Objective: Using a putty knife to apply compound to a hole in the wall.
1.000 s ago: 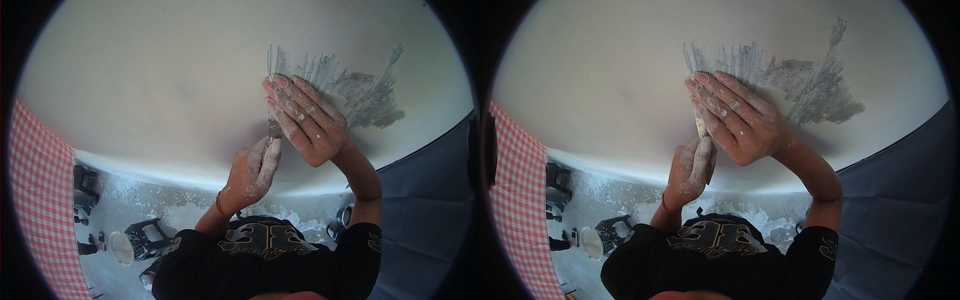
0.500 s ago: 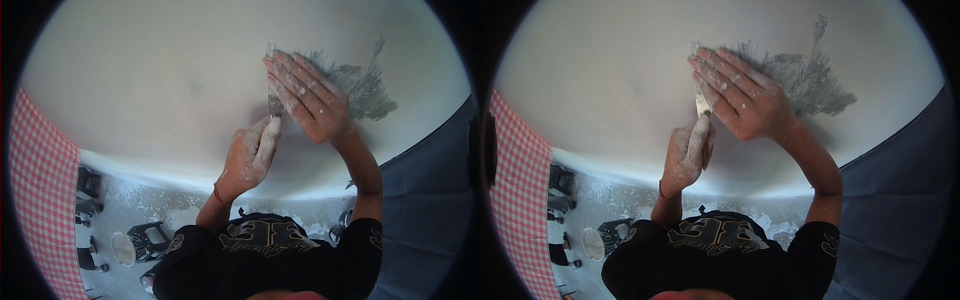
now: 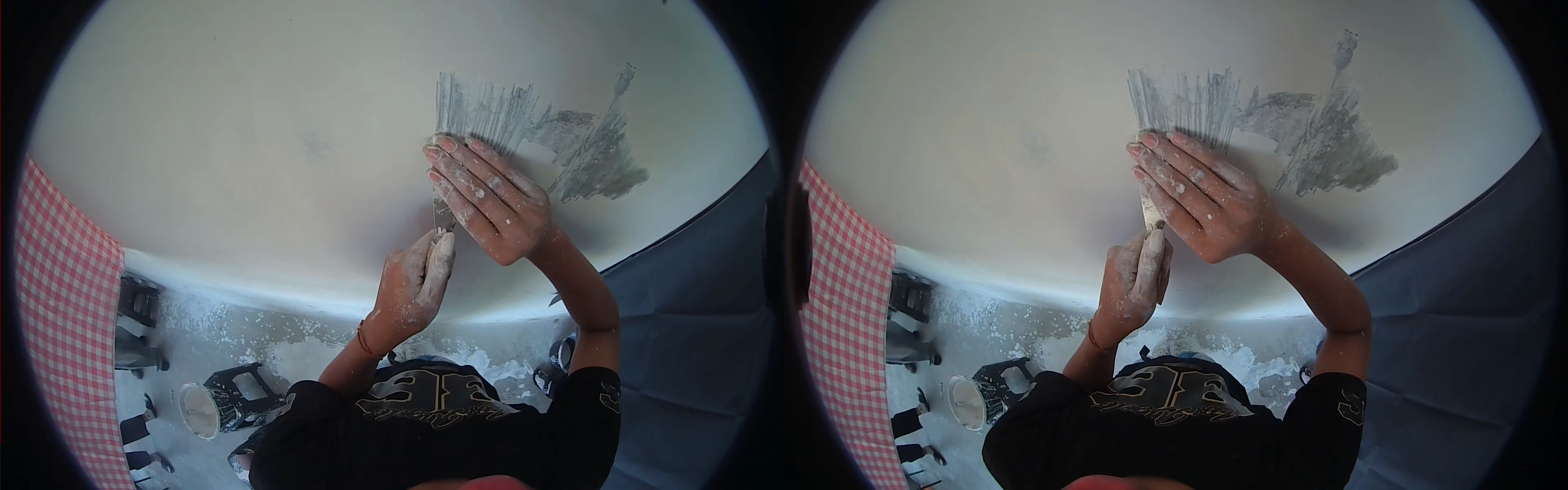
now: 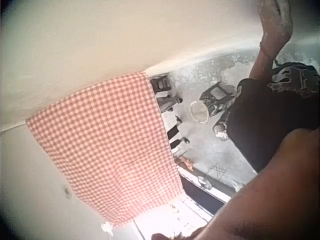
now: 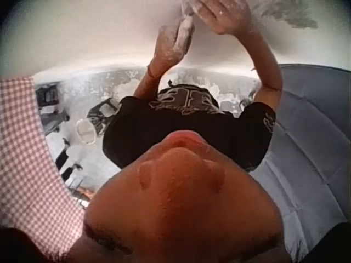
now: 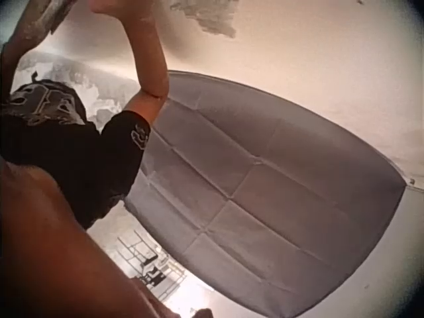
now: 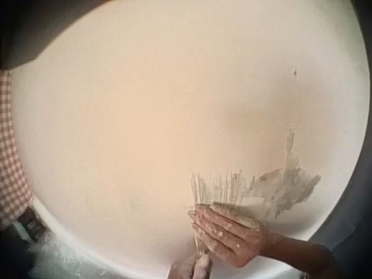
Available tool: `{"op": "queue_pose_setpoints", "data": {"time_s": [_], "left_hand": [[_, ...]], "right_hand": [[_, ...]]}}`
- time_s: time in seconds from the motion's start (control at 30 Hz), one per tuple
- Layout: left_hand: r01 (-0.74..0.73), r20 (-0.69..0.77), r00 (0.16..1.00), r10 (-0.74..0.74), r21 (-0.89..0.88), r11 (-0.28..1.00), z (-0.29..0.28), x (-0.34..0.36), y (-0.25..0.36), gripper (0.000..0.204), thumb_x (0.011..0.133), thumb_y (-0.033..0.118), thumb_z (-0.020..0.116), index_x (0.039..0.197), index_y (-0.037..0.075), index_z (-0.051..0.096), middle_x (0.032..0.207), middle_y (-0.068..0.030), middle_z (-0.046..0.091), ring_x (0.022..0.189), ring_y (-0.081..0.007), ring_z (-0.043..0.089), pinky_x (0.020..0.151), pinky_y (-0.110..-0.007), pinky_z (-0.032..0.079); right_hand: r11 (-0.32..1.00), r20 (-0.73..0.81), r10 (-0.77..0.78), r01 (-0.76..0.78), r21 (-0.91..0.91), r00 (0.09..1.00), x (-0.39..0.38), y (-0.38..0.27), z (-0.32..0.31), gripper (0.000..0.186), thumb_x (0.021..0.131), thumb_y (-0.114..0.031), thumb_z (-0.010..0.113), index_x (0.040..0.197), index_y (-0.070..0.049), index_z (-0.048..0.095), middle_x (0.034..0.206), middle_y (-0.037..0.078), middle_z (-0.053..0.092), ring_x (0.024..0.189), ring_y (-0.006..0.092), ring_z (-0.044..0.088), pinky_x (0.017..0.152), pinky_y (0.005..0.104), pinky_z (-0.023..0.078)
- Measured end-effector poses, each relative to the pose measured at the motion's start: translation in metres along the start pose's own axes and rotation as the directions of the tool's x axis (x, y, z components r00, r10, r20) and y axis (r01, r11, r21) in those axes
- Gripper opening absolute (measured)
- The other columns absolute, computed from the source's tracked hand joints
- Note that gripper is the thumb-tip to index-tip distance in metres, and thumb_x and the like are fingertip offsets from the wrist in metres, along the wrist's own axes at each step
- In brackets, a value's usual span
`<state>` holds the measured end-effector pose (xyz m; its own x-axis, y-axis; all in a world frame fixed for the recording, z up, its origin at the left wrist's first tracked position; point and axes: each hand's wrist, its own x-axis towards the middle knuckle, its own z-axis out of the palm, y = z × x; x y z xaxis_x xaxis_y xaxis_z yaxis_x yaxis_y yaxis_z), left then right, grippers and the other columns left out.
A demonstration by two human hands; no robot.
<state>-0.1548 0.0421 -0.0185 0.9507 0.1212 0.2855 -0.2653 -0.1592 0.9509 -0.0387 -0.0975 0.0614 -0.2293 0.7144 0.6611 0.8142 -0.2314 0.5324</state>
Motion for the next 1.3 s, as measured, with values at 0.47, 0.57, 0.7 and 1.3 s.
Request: {"op": "queue_pose_setpoints", "data": {"time_s": [0.47,0.57,0.7,1.3], "left_hand": [[-0.005,0.057,0.998,0.001,0.071,0.997,-0.012,0.006,0.003,0.031,0.108,0.02,0.048,0.088,-0.002,0.056,0.056,-0.0127,0.05,0.047,-0.0279,0.051,0.052,-0.039,0.041],[0.002,0.072,0.997,-0.006,0.066,0.998,-0.012,0.007,0.006,0.031,0.108,0.021,0.048,0.088,-0.002,0.056,0.056,-0.0131,0.05,0.047,-0.0283,0.052,0.052,-0.039,0.042],[-0.087,0.037,0.996,0.085,0.066,0.994,-0.017,0.024,0.019,0.033,0.109,0.024,0.049,0.089,-0.001,0.056,0.056,-0.0128,0.049,0.047,-0.0272,0.052,0.052,-0.039,0.042],[-0.069,0.039,0.997,0.074,-0.111,0.991,-0.001,0.005,0.017,0.051,0.114,0.034,0.033,0.076,0.003,0.05,0.055,-0.001,0.044,0.042,-0.0084,0.042,0.042,-0.025,0.034]], "right_hand": [[0.997,0.019,-0.035,0.036,-0.064,0.999,-0.005,-0.002,0.01,0.025,0.091,-0.009,0.062,0.108,0.004,0.074,0.124,0.02,0.072,0.125,0.0346,0.065,0.11,0.049,0.052],[1.0,0.022,-0.01,0.011,-0.02,1.0,-0.001,-0.001,0.007,0.025,0.091,-0.009,0.062,0.108,0.003,0.074,0.125,0.019,0.072,0.124,0.0333,0.065,0.11,0.0485,0.052],[0.996,-0.041,0.003,-0.007,-0.09,0.999,0.019,0.013,-0.002,0.025,0.09,-0.01,0.063,0.108,0.002,0.075,0.125,0.018,0.072,0.124,0.0304,0.066,0.11,0.0457,0.052],[0.867,-0.138,0.447,-0.39,0.311,0.884,-0.019,-0.032,-0.023,0.036,0.091,-0.01,0.063,0.126,-0.004,0.07,0.143,0.016,0.061,0.138,0.0358,0.053,0.116,0.0513,0.044]]}}
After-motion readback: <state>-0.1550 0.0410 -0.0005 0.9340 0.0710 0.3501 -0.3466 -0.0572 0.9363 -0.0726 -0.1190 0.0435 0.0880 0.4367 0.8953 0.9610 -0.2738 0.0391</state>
